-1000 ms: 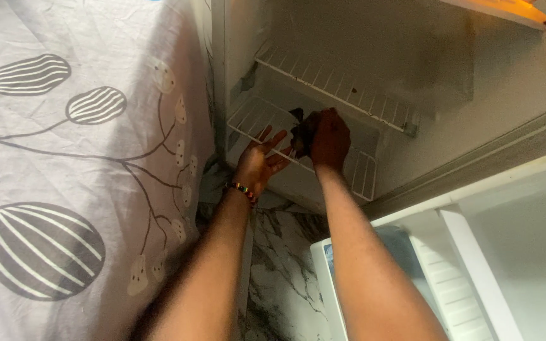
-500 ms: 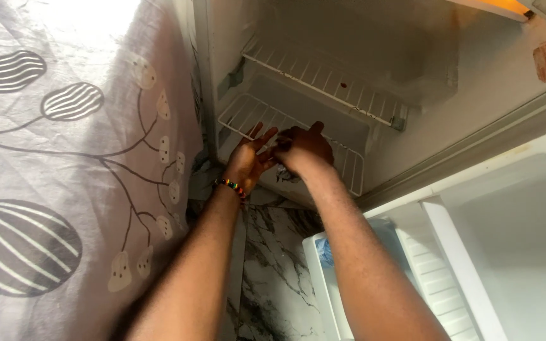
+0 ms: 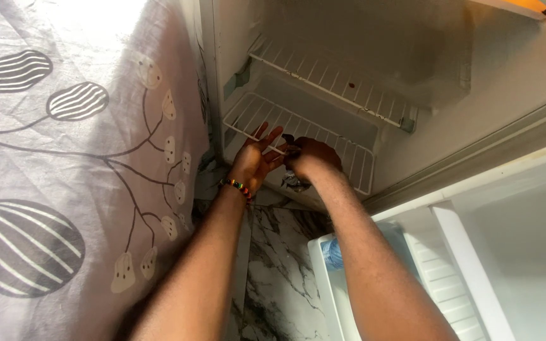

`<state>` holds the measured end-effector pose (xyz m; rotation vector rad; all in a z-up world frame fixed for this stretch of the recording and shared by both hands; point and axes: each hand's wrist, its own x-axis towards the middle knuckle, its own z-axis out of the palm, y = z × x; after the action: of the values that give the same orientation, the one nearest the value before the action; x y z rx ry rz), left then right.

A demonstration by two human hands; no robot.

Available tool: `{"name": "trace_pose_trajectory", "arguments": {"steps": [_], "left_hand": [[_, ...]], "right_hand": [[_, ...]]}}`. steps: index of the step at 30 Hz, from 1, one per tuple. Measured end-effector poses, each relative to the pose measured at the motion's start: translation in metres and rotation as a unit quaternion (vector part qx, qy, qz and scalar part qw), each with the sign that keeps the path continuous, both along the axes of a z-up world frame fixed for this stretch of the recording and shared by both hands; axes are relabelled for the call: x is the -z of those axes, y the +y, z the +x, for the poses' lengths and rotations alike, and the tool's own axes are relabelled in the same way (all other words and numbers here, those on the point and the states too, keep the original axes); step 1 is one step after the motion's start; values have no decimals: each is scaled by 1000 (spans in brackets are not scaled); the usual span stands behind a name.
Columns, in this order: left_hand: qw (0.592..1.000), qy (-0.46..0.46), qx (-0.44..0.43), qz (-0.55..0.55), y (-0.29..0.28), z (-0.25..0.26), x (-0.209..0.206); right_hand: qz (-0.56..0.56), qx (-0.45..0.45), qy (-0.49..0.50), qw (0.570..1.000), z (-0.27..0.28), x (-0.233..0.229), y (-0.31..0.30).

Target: The person removes a wire shelf from a small refrigerator, wipes it with a cloth, and places it back inside. They then wipe the interior walls and another shelf before reinstalling the cleaned shelf.

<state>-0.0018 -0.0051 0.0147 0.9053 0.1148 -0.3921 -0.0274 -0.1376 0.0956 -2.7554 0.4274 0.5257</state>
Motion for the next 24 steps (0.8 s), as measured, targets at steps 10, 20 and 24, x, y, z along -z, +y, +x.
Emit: {"name": "trace_pose_trajectory", "arguments": {"steps": [10, 20, 24], "left_hand": [[1000, -5, 8, 7, -7, 9, 8], [1000, 2, 0, 19, -12, 16, 8], [1000, 3, 3, 19, -11, 22, 17]], "right_hand": [[37, -9, -67, 997, 2, 17, -12], [44, -22, -133, 990, 7, 34, -19], [17, -10, -99, 995, 4, 23, -14]]}}
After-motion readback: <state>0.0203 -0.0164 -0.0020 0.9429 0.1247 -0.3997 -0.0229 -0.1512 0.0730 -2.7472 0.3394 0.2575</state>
